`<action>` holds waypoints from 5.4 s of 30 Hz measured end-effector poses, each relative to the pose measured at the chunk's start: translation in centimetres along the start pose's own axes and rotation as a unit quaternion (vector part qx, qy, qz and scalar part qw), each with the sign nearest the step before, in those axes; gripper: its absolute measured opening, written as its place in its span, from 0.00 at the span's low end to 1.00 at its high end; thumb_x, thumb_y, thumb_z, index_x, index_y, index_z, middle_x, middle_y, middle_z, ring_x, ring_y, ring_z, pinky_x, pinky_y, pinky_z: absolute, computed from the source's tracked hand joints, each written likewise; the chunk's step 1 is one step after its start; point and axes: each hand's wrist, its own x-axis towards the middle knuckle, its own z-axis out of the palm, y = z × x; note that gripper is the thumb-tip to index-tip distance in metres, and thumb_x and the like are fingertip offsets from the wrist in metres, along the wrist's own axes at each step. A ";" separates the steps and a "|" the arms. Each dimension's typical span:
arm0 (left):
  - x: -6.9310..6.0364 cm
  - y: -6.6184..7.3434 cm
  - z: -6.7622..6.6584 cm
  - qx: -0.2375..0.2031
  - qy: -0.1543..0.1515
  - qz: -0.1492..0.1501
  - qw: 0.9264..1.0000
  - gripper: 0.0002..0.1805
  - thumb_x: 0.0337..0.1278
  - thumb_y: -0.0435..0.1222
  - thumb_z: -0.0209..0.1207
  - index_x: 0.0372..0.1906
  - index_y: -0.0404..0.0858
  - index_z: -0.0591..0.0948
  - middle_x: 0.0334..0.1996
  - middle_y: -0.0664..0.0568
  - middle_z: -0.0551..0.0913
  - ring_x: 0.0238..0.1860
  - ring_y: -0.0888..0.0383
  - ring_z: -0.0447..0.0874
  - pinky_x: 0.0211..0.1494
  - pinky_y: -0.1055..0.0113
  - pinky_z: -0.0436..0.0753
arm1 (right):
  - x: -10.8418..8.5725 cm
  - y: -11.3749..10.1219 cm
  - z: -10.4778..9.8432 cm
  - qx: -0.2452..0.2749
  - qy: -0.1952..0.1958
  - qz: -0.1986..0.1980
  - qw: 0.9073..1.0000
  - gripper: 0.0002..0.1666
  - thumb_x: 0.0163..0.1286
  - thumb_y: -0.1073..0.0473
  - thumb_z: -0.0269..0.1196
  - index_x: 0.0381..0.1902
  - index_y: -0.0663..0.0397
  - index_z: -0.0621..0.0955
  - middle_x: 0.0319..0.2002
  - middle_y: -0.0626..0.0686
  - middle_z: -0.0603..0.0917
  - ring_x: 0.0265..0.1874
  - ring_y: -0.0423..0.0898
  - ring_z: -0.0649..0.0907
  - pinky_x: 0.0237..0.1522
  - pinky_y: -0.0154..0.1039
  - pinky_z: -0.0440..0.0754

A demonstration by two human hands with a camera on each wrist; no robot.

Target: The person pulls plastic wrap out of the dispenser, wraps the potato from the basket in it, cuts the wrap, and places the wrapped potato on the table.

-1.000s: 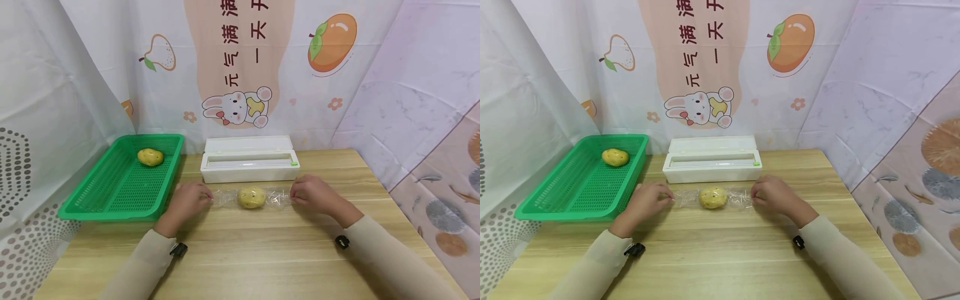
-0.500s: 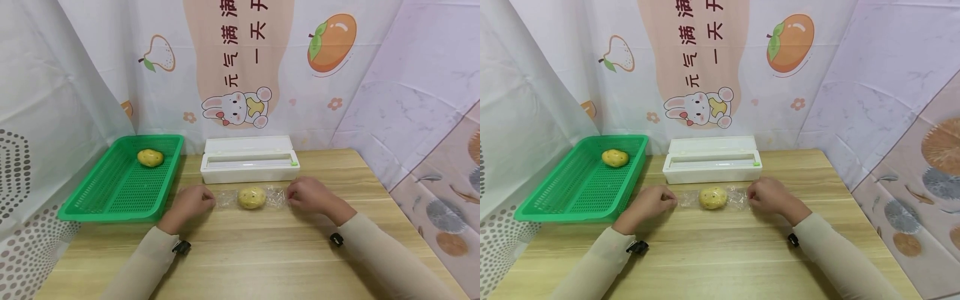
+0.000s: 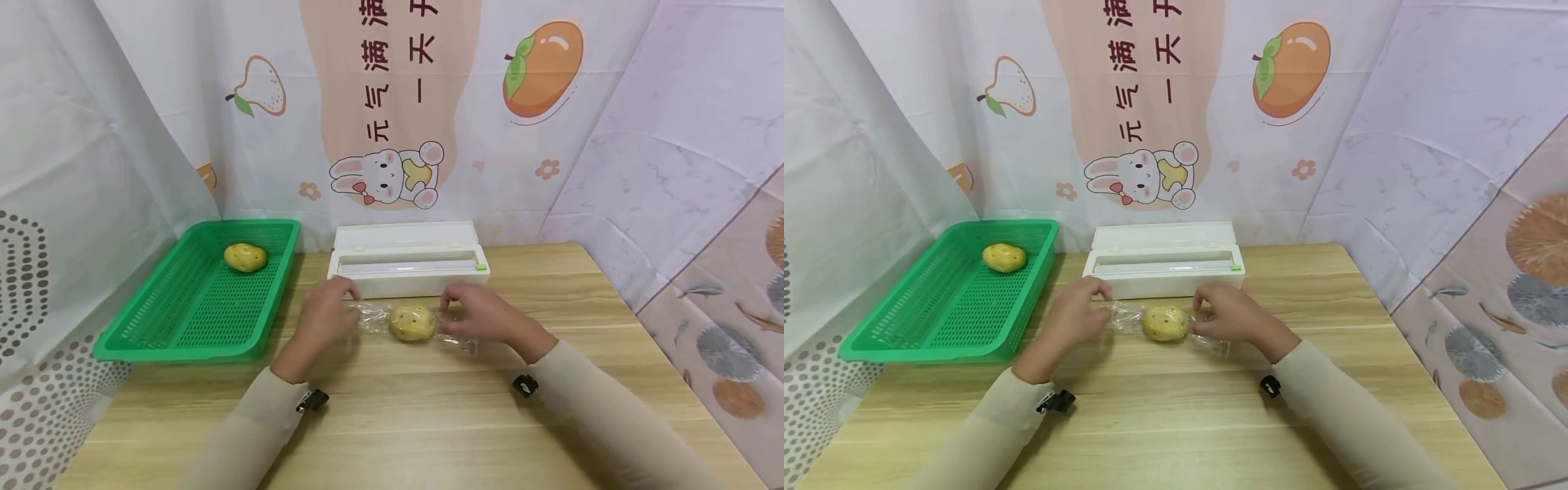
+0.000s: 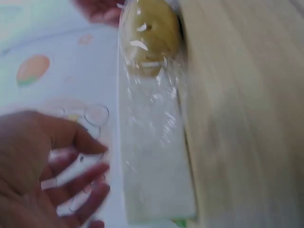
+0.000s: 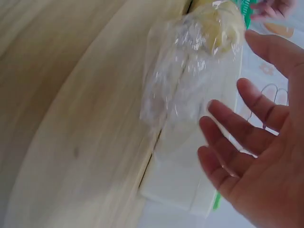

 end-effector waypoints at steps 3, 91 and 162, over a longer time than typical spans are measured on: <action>0.6 1.3 0.9 0.042 -0.035 0.092 0.994 0.11 0.45 0.35 0.72 0.35 0.47 0.82 0.45 0.56 0.87 0.54 0.50 0.83 0.62 0.45 0.75 | 0.5 -0.3 0.5 -0.012 -0.022 0.017 1.000 0.22 0.55 0.44 0.79 0.39 0.47 0.81 0.36 0.46 0.83 0.34 0.45 0.79 0.40 0.42 0.78; -4.4 3.3 4.6 -0.442 -0.251 -0.166 0.845 0.29 0.65 0.44 0.68 0.61 0.27 0.78 0.43 0.41 0.88 0.35 0.50 0.92 0.40 0.58 0.90 | -3.0 -4.7 3.8 0.221 -0.102 0.089 0.966 0.17 0.69 0.45 0.71 0.25 0.46 0.82 0.22 0.50 0.86 0.18 0.37 0.73 0.19 0.31 0.69; -8.4 5.1 2.5 -0.062 -0.147 0.186 0.970 0.19 0.41 0.50 0.81 0.42 0.57 0.88 0.54 0.58 0.75 0.51 0.62 0.75 0.55 0.64 0.81 | -6.6 -7.6 5.0 0.103 -0.003 -0.106 0.989 0.11 0.60 0.55 0.77 0.34 0.31 0.86 0.48 0.35 0.76 0.51 0.35 0.76 0.55 0.37 0.79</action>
